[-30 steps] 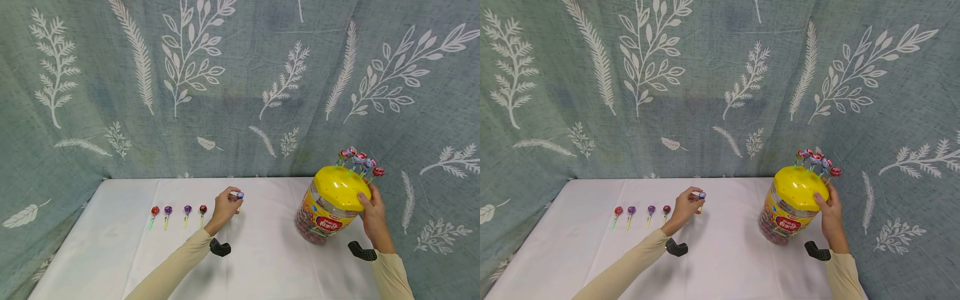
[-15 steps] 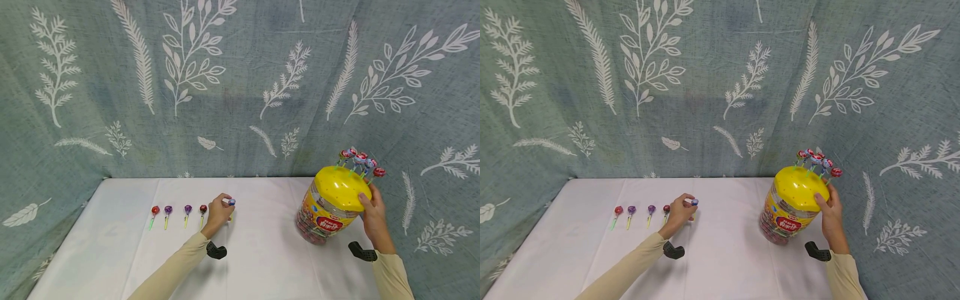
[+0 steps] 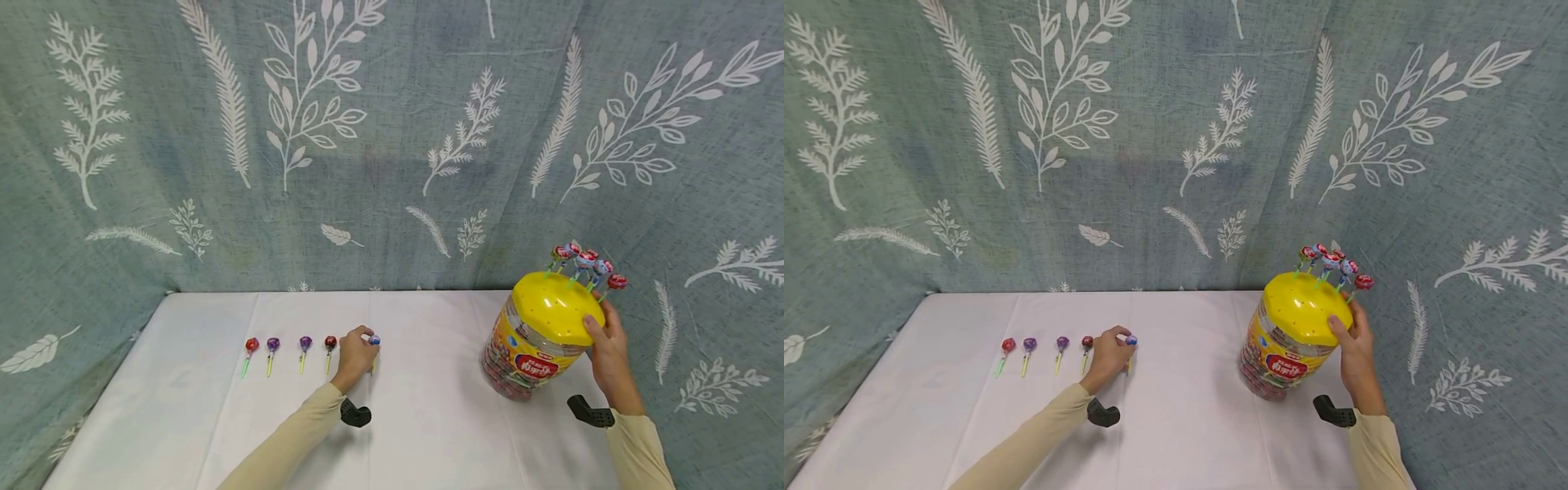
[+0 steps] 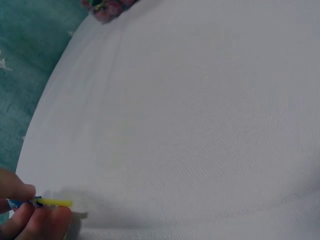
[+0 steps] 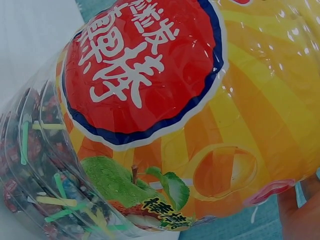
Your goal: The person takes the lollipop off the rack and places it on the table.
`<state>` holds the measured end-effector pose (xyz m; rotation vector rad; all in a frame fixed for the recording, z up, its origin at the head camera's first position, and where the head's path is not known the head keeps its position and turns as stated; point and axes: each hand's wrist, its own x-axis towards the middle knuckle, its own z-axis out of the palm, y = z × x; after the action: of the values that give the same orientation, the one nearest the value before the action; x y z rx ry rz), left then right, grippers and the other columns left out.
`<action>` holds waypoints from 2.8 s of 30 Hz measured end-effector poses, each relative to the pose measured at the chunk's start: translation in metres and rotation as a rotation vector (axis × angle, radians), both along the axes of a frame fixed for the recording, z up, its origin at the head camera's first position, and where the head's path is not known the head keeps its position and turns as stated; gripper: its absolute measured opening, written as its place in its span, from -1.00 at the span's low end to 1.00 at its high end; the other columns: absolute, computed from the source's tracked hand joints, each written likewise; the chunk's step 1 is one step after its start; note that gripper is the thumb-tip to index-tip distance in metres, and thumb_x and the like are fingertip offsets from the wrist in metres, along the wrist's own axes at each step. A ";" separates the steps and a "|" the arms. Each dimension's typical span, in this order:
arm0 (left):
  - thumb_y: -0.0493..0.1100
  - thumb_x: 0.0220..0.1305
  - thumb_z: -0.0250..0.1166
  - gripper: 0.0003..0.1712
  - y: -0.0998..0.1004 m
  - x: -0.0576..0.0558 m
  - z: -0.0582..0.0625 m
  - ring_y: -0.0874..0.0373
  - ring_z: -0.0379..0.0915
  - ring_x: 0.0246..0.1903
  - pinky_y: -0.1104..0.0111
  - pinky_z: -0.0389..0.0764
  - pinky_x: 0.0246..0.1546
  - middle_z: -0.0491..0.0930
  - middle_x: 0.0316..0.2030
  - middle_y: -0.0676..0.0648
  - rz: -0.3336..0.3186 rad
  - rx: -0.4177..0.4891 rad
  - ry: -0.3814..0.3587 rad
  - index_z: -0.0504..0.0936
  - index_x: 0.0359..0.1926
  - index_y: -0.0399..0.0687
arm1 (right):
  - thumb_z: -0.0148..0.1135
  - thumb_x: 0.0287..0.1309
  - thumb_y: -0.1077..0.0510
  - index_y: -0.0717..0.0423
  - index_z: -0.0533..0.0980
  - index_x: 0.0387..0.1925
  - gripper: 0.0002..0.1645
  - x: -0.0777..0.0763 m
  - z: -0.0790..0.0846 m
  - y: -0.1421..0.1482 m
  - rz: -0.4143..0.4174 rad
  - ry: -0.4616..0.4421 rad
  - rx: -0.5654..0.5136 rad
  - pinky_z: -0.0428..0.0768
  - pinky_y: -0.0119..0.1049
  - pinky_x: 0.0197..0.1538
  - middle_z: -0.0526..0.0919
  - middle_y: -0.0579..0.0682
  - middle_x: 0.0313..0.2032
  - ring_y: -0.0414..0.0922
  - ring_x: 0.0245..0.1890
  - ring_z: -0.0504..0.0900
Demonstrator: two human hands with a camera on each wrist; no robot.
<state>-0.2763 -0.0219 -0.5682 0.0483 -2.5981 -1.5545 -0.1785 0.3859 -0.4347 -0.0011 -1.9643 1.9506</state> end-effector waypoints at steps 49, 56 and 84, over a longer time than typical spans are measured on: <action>-0.33 0.14 0.27 -0.84 0.055 -0.007 0.107 0.04 0.55 -0.50 0.33 0.60 -0.64 0.58 -0.40 -0.09 -0.350 0.204 0.105 0.62 -0.23 -0.10 | -0.05 0.37 0.15 -0.01 0.06 0.41 -0.36 0.000 -0.002 0.003 -0.022 -0.007 0.003 0.48 -0.57 -0.02 0.33 -0.12 0.15 -0.24 -0.01 0.44; -0.31 0.18 0.28 -0.85 0.076 -0.002 0.135 -0.03 0.55 -0.44 0.32 0.62 -0.58 0.57 -0.38 -0.10 -0.417 0.256 0.138 0.62 -0.20 -0.11 | -0.05 0.37 0.15 -0.03 0.06 0.41 -0.36 -0.001 -0.003 0.004 -0.011 -0.007 0.000 0.47 -0.57 -0.01 0.31 -0.11 0.17 -0.23 0.01 0.43; -0.26 0.19 0.31 -0.82 0.170 -0.004 0.199 0.25 0.53 -0.42 0.44 0.62 -0.45 0.61 -0.34 -0.01 -0.582 0.361 0.315 0.60 -0.15 -0.08 | -0.08 0.39 0.18 -0.01 0.04 0.43 -0.36 -0.001 -0.004 0.005 -0.005 0.016 0.024 0.47 -0.57 0.00 0.32 -0.11 0.18 -0.26 0.01 0.45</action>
<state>-0.2801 0.1482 -0.3693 -0.9133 -2.1556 -1.9846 -0.1799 0.3906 -0.4390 0.0156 -1.9758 1.9176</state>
